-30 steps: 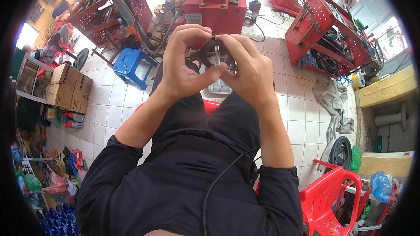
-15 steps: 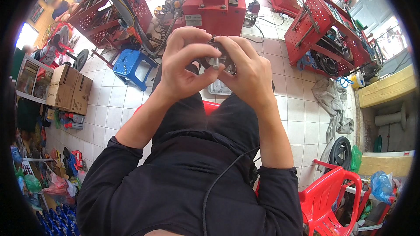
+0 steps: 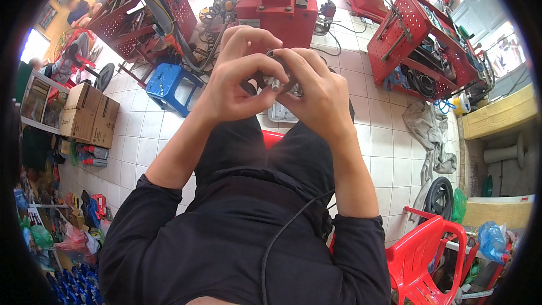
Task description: The person sits on a red chair in a workshop, holding a cylindrical mechanical component. They use a screwdriver to tighten a screw on the component, then pick up a small metal ring and attach it to the assembly. The person continues to adjust and tighten parts of the mechanical component with their hands and the screwdriver.
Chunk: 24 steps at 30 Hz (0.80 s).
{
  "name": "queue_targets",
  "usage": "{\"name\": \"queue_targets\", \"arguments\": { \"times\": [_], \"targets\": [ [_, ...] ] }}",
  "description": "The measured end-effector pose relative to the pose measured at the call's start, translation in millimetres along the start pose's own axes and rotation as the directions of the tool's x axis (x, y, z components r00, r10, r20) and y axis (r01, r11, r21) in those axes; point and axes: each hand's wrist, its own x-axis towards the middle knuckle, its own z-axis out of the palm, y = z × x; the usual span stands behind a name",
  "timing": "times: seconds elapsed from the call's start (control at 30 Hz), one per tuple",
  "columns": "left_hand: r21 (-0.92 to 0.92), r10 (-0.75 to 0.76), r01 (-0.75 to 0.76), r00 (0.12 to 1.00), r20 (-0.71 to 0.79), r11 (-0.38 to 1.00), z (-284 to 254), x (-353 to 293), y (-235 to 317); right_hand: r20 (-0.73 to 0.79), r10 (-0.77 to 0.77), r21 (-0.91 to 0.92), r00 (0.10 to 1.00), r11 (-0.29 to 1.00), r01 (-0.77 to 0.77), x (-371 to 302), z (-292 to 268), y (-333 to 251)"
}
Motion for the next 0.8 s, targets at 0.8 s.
{"name": "queue_targets", "arguments": {
  "times": [0.8],
  "targets": [
    [-0.084, -0.008, 0.014, 0.997, 0.072, 0.996, -3.7, 4.6, 1.1, -0.016, 0.018, 0.045, 1.0, 0.999, -0.017, -2.3, 1.6, 3.6]
  ]
}}
